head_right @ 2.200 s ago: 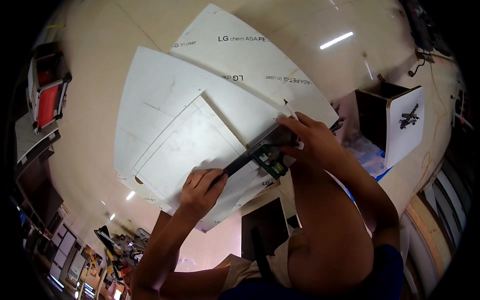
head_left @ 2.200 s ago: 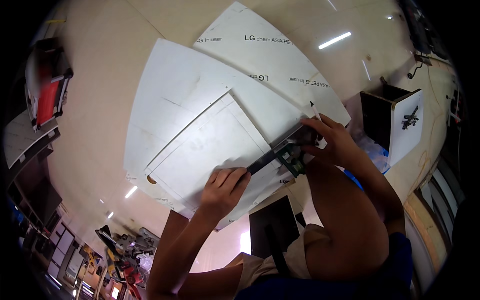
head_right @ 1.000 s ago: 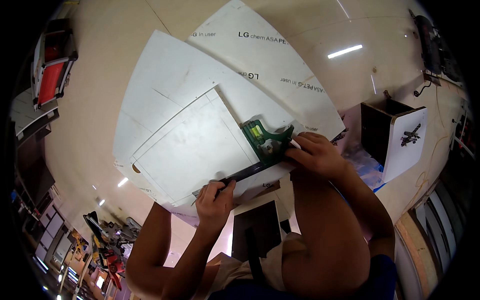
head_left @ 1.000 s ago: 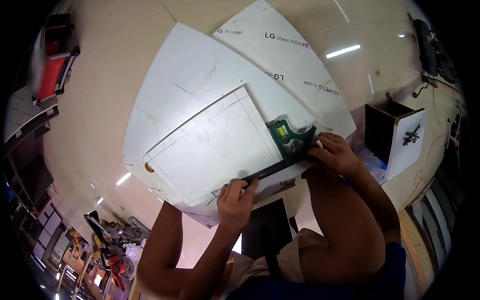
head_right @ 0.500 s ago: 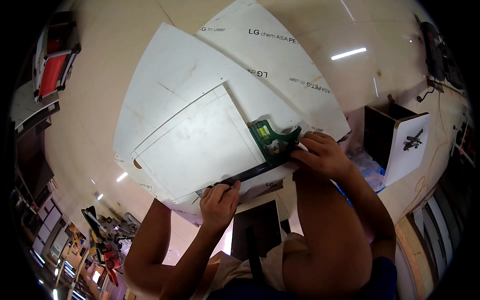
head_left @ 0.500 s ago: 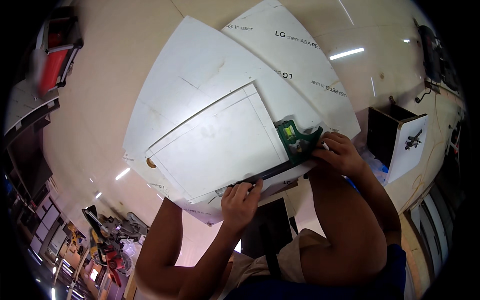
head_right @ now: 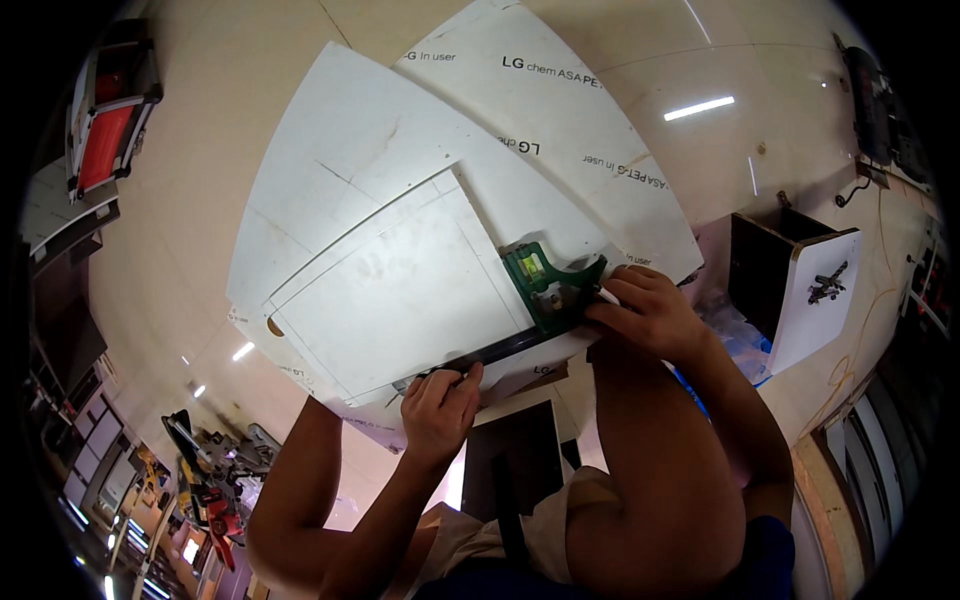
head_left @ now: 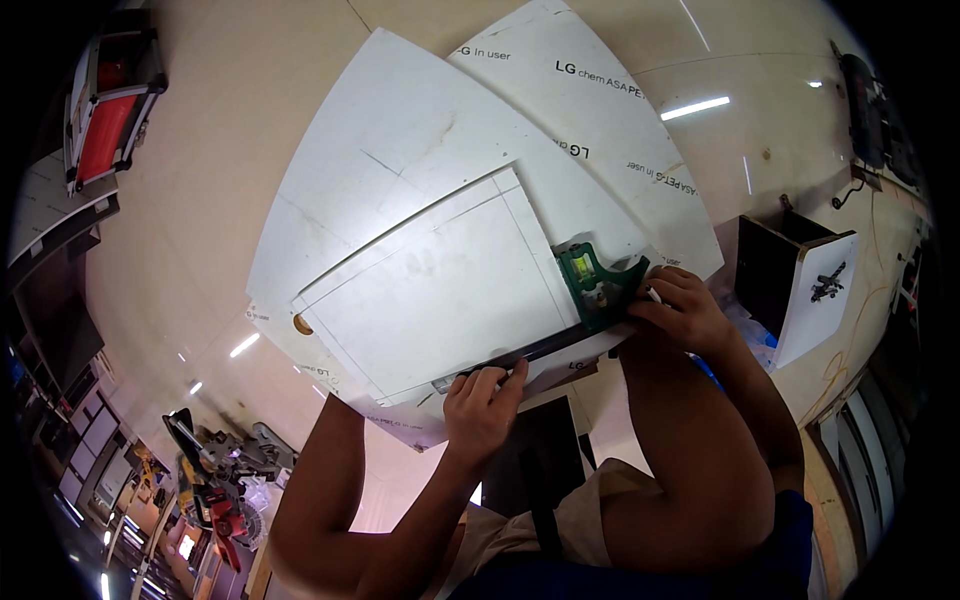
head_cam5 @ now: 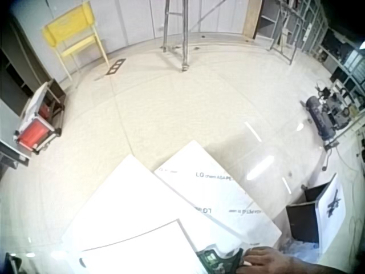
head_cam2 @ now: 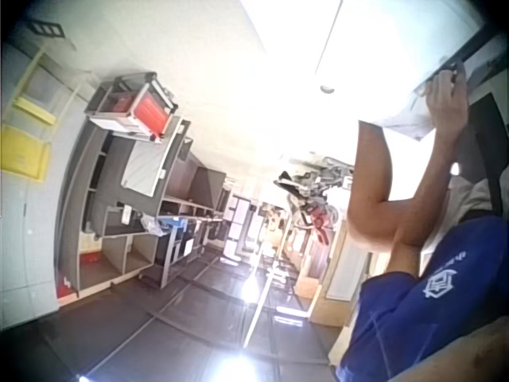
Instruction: The person marks a white panel with a square and pencil, then selects a drill bit and attaches it to a cordless drill. The person drills a hole into the marked panel.
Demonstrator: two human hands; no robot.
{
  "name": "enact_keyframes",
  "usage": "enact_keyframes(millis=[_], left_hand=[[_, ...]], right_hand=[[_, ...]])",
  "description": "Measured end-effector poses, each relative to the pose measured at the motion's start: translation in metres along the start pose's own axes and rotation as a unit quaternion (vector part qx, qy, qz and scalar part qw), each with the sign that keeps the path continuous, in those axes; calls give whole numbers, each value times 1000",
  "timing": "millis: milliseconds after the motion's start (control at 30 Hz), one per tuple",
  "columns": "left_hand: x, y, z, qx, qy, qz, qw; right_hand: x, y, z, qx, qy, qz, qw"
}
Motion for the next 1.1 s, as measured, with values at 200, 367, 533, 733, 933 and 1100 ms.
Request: enact_keyframes(millis=[200,367,533,733,933,1100], left_hand=[[-3,-3,0,-11,-13,-12,1000],[-2,-3,1,-34,-22,-25,999],[-1,1,-2,-28,-6,-12,1000],[1,-1,-2,-31,-2,-20,999],[2,-2,-2,-27,1,-22,999],[-2,-4,0,-17,-4,-15,1000]], right_hand=[[-3,0,2,-1,2,2,1000],[-4,0,3,24,-1,19,1000],[-13,0,8,35,-8,38,999],[-11,-1,6,27,-11,31,999],[-10,0,7,30,-16,35,999],[-8,0,6,35,-14,23,999]])
Point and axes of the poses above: each hand's wrist, its own x-axis towards the middle knuckle, its own z-axis out of the palm, y = z × x, the point moved 7 cm from there along x, towards the middle knuckle, and after that the axes turned 12 degrees about -z, right-handed, at the moved point
